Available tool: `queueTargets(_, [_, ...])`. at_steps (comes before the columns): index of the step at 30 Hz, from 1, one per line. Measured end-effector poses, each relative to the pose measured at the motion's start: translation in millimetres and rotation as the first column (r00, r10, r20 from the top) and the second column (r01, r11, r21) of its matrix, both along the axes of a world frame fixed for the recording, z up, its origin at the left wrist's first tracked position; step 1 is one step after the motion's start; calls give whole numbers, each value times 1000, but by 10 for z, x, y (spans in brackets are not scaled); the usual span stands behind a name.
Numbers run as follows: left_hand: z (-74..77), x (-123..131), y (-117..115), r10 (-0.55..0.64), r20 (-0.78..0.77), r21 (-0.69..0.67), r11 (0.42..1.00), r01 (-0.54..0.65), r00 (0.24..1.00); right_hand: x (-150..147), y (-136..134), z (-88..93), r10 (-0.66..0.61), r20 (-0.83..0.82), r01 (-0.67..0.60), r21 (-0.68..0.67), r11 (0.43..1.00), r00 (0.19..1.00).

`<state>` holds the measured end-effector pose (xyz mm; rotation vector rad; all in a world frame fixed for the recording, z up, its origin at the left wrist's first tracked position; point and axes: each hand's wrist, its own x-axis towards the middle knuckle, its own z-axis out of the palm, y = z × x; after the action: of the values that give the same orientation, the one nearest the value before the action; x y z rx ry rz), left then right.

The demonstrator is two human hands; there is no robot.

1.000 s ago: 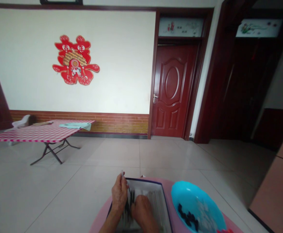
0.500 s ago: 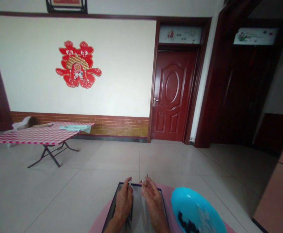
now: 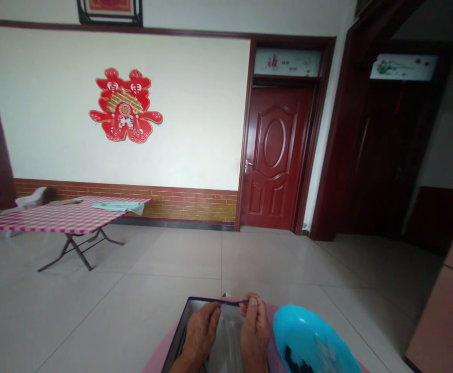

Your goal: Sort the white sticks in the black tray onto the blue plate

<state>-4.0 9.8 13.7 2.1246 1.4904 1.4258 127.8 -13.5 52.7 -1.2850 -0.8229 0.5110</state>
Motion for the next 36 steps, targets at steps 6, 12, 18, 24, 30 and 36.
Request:
queueTargets(6, [-48, 6, 0, -5, -34, 119, 993, 9, 999, 25, 27, -61, 17, 29, -16, -24, 1000, 999])
queueTargets(12, [42, 20, -62, -157, -84, 173, 970, 170, 984, -65, 4, -40, 137, 106, -132, -48, 990, 985])
queueTargets(18, [-44, 53, -60, -204, -6, 215, 956, 200, 979, -100, -3, -35, 120, -4, -120, -81, 989, 993])
queueTargets(24, [-39, 71, -84, -242, 60, 136, 963, 232, 969, -80, 2, -85, 129, 117, -121, -67, 990, 985])
queueTargets(30, [-9, 61, -77, -264, 71, 134, 958, 253, 962, -79, 49, -206, 161, 121, -154, -66, 986, 980])
queueTargets(36, [-42, 70, -40, -241, 50, 169, 958, 230, 969, -119, 9, -154, 168, 271, -153, -77, 985, 948])
